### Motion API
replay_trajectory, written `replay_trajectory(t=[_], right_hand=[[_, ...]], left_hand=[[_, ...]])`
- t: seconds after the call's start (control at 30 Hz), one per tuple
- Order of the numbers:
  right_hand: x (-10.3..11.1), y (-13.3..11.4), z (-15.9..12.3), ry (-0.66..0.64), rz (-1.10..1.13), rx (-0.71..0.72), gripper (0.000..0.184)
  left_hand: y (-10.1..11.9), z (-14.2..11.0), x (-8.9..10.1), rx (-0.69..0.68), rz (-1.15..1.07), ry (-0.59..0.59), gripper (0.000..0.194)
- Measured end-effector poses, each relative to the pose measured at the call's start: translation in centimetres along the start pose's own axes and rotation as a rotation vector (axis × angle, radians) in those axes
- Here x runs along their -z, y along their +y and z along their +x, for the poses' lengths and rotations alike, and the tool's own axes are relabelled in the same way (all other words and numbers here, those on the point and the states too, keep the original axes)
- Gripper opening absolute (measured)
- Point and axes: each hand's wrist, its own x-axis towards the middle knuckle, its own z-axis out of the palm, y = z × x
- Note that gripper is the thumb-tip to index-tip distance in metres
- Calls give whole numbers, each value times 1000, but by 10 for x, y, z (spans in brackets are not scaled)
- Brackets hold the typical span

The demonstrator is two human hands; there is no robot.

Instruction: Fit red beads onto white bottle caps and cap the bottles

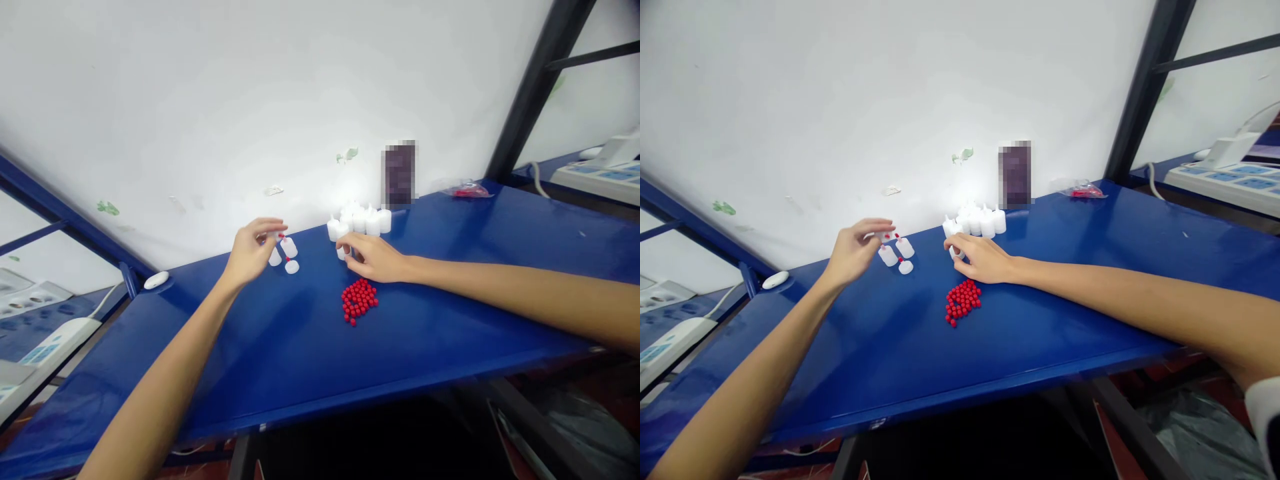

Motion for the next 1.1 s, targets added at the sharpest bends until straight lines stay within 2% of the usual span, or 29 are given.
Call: replay_trajectory(t=[0.07, 0.13, 0.23, 0.37, 0.47, 0.57, 0.67, 0.8, 0.97, 1.1], right_hand=[[0, 2, 0, -1, 1, -4, 24], [-1, 4, -1, -4, 2, -15, 25], [0, 5, -1, -7, 6, -32, 26], [1, 5, -1, -5, 29, -55, 27], [1, 5, -1, -3, 27, -51, 27], [1, 5, -2, 0, 19, -41, 26], [1, 6, -3, 6, 15, -38, 26], [2, 4, -2, 4, 14, -33, 26], [1, 4, -2, -1, 16, -42, 26], [0, 6, -2, -11, 10, -60, 28]], left_hand=[[-13, -22, 0, 46, -185, 16, 31], [-24, -34, -4, 72, -250, 68, 29], [-32, -41, -11, 83, -248, 94, 24], [-28, -48, -9, 84, -188, 110, 18], [-24, -56, -4, -1, 44, 6, 24], [-24, -62, -2, -65, 325, -207, 38], [-27, -64, -4, -32, 378, -330, 36], [-28, -62, -3, -27, 368, -386, 31], [-27, -63, 10, 12, 406, -370, 21], [-26, -63, 13, 49, 379, -342, 42]])
